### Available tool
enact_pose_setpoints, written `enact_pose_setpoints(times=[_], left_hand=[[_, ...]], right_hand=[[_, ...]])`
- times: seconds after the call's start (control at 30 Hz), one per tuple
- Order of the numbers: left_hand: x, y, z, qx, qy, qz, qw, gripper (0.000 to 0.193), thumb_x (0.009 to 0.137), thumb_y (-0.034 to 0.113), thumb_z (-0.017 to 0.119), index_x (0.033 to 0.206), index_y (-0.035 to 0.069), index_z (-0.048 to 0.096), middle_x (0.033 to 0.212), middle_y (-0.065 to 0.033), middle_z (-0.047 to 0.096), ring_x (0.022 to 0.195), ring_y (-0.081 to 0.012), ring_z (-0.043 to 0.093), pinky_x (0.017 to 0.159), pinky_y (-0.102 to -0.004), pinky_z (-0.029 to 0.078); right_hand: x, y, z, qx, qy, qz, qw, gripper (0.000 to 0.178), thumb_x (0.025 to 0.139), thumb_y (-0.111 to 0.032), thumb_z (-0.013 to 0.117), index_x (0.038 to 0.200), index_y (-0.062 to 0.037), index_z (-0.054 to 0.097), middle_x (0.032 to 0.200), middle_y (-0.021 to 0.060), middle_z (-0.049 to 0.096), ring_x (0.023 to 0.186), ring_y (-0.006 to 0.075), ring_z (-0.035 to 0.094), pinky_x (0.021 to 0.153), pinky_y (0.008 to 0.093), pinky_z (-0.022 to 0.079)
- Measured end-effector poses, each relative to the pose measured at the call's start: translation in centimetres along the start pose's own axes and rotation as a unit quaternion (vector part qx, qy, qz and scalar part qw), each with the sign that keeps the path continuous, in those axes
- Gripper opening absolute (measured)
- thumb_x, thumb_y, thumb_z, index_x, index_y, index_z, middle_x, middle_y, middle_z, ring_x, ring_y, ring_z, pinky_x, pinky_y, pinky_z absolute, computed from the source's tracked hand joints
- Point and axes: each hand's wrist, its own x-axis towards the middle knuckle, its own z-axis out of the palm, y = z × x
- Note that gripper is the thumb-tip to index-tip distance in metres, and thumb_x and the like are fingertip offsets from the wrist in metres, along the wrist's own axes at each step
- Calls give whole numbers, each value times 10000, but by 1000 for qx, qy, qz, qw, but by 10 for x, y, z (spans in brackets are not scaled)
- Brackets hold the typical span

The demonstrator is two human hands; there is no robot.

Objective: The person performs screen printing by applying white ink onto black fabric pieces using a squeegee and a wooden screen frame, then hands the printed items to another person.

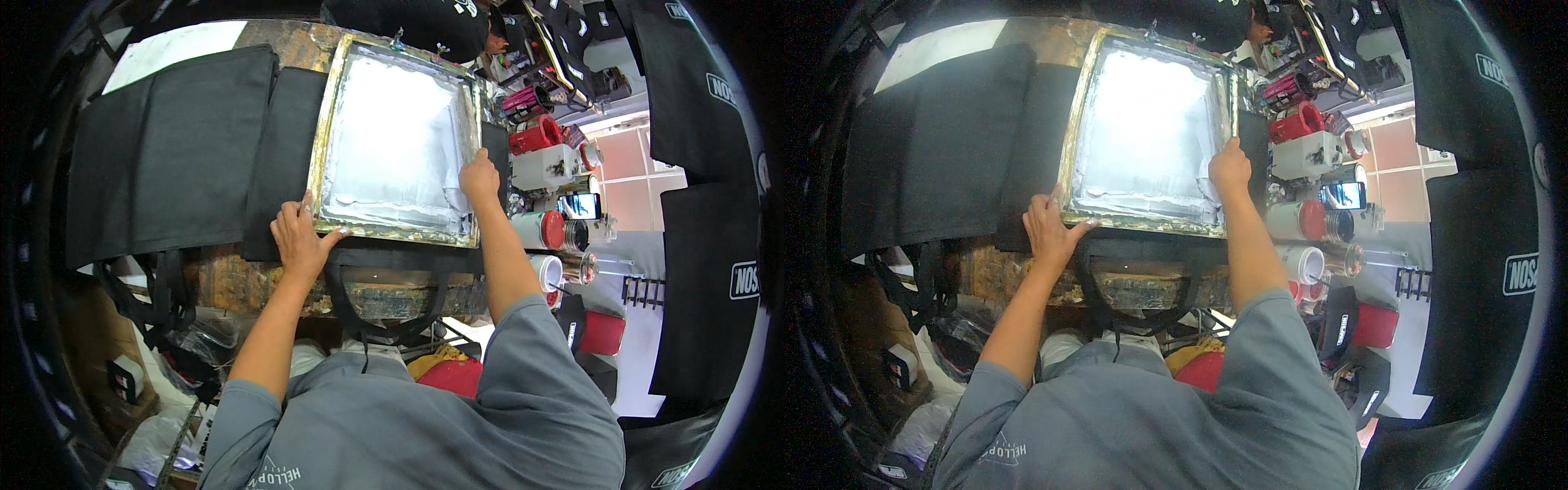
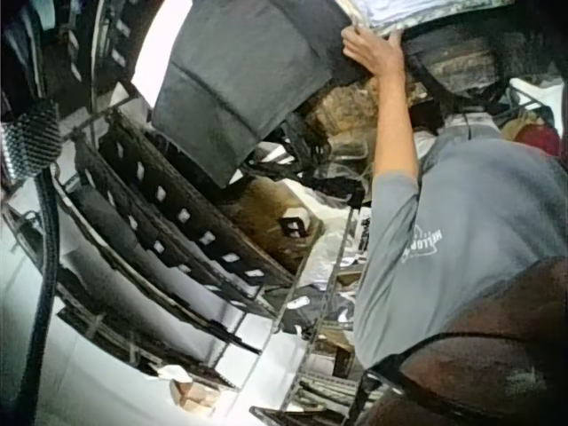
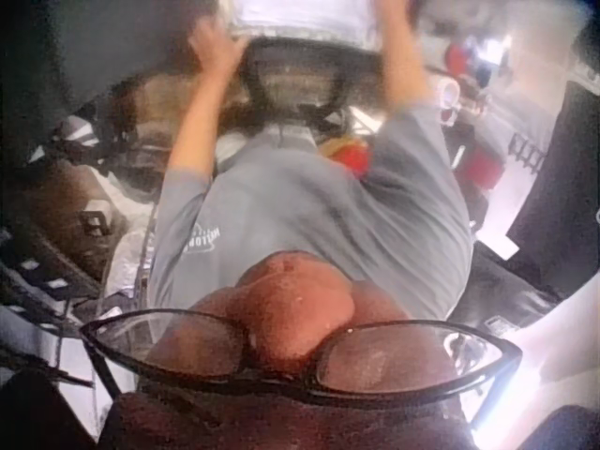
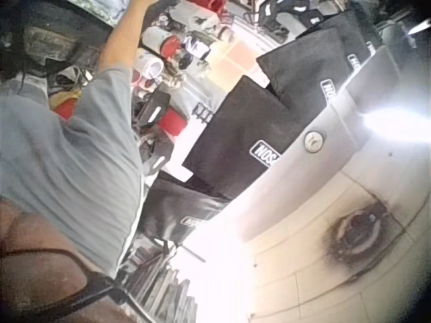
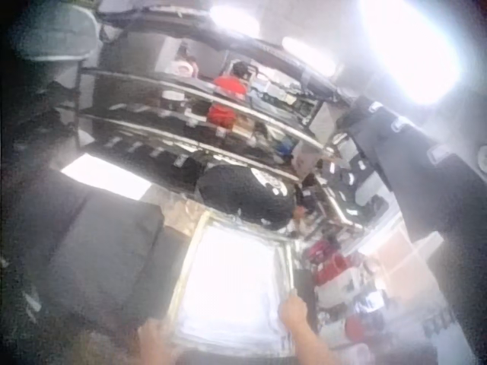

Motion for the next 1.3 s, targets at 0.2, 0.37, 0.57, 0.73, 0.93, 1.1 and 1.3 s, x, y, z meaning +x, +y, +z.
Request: enact_pose_setpoints(times=[0.2, 0.37, 0.57, 0.73, 0.93, 1.1, 1.3], left_hand=[[2, 0, -1, -13, 8, 6, 1000, 1033, 704, 527, 961, 1486, -22, 570, 1193, -140, 542, 1135, -327, 533, 1020, -471, 392], [2, -2, -1, -1, 8, 14, 1000, 1027, 710, 540, 954, 1483, -17, 569, 1192, -138, 542, 1124, -325, 533, 1012, -469, 388], [2, -5, 2, -17, 12, 18, 1000, 1004, 695, 517, 963, 1461, -4, 576, 1184, -141, 542, 1112, -334, 538, 988, -466, 392], [0, -3, 2, -6, -10, -3, 1000, 1059, 686, 527, 971, 1501, -17, 568, 1193, -137, 531, 1139, -327, 520, 1015, -465, 394], [-4, -2, -3, -3, -19, -6, 1000, 1050, 675, 522, 978, 1484, -27, 594, 1199, -131, 523, 1129, -325, 516, 1011, -461, 393], [4, 2, -4, 9, -21, -9, 1000, 1075, 653, 527, 990, 1491, -17, 593, 1205, -141, 535, 1148, -331, 518, 1016, -466, 397], [11, 8, -15, 80, -38, 11, 996, 1030, 660, 566, 973, 1440, -9, 626, 1183, -147, 554, 1148, -339, 522, 1028, -482, 398]], right_hand=[[-21, 1, 10, 23, 12, 22, 999, 329, 962, -98, 554, 1231, 87, 516, 1081, 371, 733, 1067, 530, 728, 965, 564, 576], [-26, -42, 21, 61, 26, 67, 996, 389, 926, -136, 587, 1209, 122, 522, 1137, 366, 725, 1076, 510, 733, 984, 545, 580], [-4, -140, 26, 135, 12, 60, 989, 396, 934, -125, 659, 1227, 81, 490, 1081, 345, 734, 1028, 466, 762, 932, 502, 616], [-13, -219, 35, 249, -6, 37, 968, 409, 922, -120, 643, 1242, 93, 505, 1155, 346, 729, 1108, 497, 731, 996, 521, 586], [6, -176, 24, 260, -8, 28, 965, 402, 920, -147, 650, 1217, 90, 519, 1128, 364, 724, 1076, 525, 720, 979, 545, 584], [63, -105, -5, 156, -24, -153, 975, 478, 918, -268, 775, 1224, 28, 556, 1054, 345, 733, 1030, 513, 720, 943, 565, 568], [79, -56, -25, 89, -58, -331, 938, 393, 933, -210, 749, 1288, -104, 618, 1064, 259, 757, 1038, 471, 719, 912, 559, 552]])
